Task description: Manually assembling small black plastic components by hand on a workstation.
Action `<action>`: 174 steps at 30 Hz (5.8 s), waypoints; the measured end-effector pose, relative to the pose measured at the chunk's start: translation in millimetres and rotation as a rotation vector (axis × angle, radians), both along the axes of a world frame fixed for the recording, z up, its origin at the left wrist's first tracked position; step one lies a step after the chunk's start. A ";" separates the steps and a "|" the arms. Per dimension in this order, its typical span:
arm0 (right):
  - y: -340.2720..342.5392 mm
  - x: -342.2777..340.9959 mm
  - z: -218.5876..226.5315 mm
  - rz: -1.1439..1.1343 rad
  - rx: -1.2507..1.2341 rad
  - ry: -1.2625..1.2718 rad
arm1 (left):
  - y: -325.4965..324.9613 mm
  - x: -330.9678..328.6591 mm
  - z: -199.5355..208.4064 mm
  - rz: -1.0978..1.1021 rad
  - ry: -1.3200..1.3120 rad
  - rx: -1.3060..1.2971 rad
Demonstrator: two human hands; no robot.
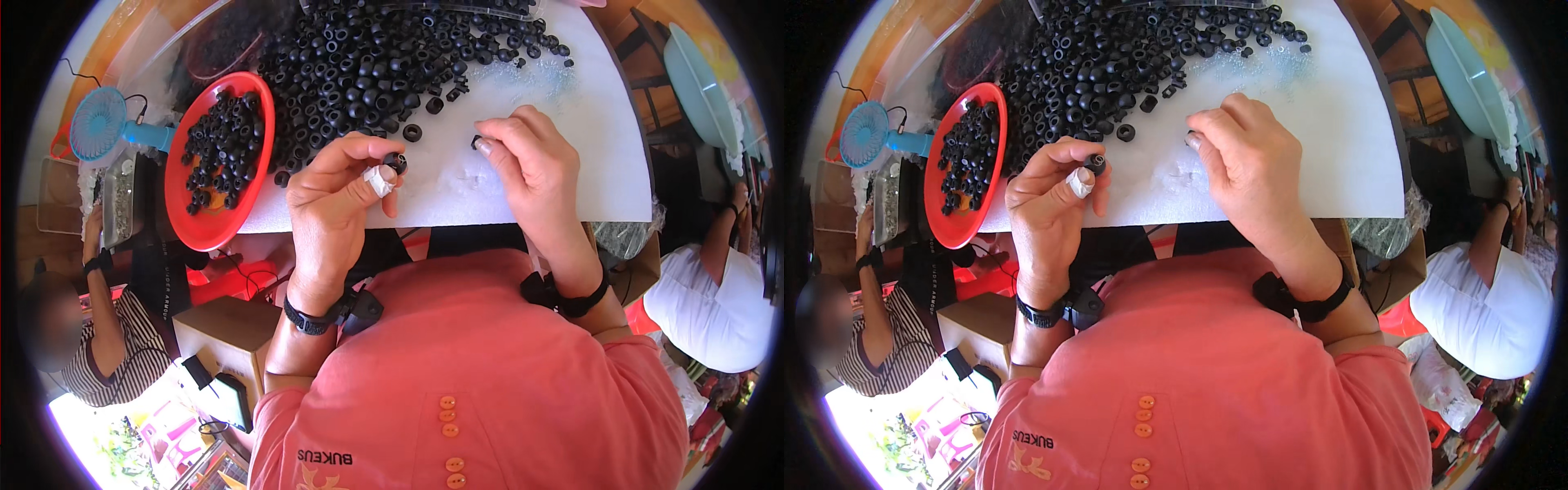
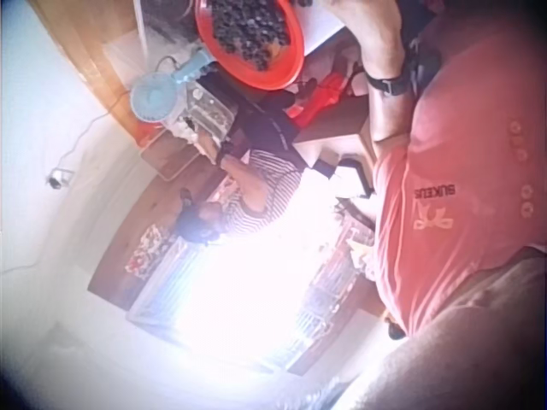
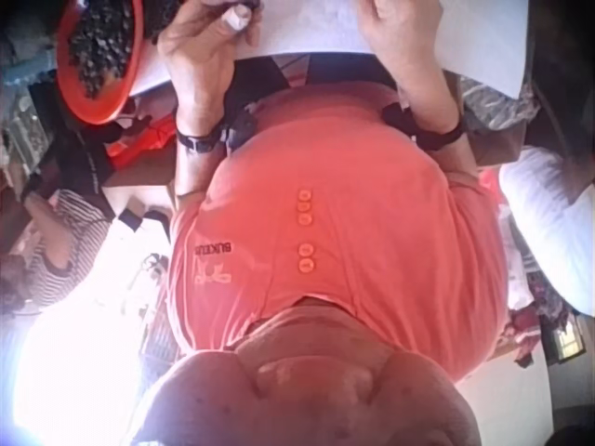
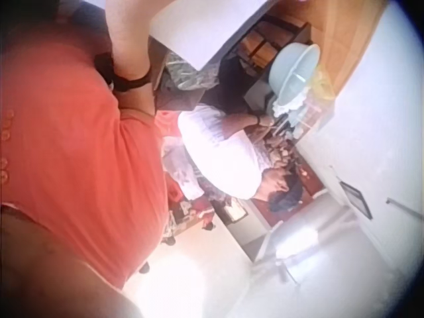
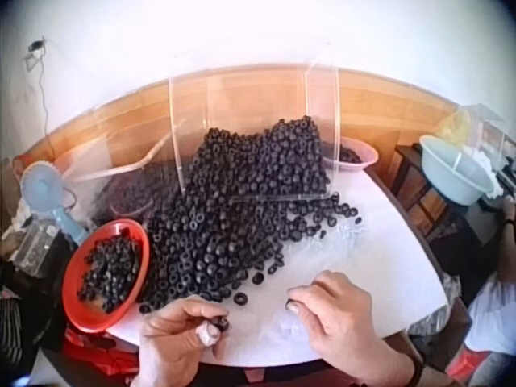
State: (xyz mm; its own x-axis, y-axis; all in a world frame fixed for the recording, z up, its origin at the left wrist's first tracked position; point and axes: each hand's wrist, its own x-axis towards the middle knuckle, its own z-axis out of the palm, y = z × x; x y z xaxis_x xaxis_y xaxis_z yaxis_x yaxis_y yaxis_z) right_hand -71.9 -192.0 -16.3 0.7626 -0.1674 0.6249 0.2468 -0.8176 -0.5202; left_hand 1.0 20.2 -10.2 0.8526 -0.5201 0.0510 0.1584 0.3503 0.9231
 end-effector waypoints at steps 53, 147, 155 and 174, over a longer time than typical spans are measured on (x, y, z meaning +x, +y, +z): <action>28.0 12.2 38.3 0.267 0.218 0.004 | -10.5 -9.0 6.6 -0.097 0.227 -0.078; 31.2 2.6 15.7 0.359 0.254 0.035 | -18.6 -25.5 4.3 0.068 0.055 0.128; 36.1 3.4 4.6 0.378 0.424 0.058 | -18.1 -25.7 7.5 0.069 0.134 0.072; 38.5 12.5 5.7 0.346 0.077 -0.111 | -21.8 -28.2 6.1 0.146 0.167 0.043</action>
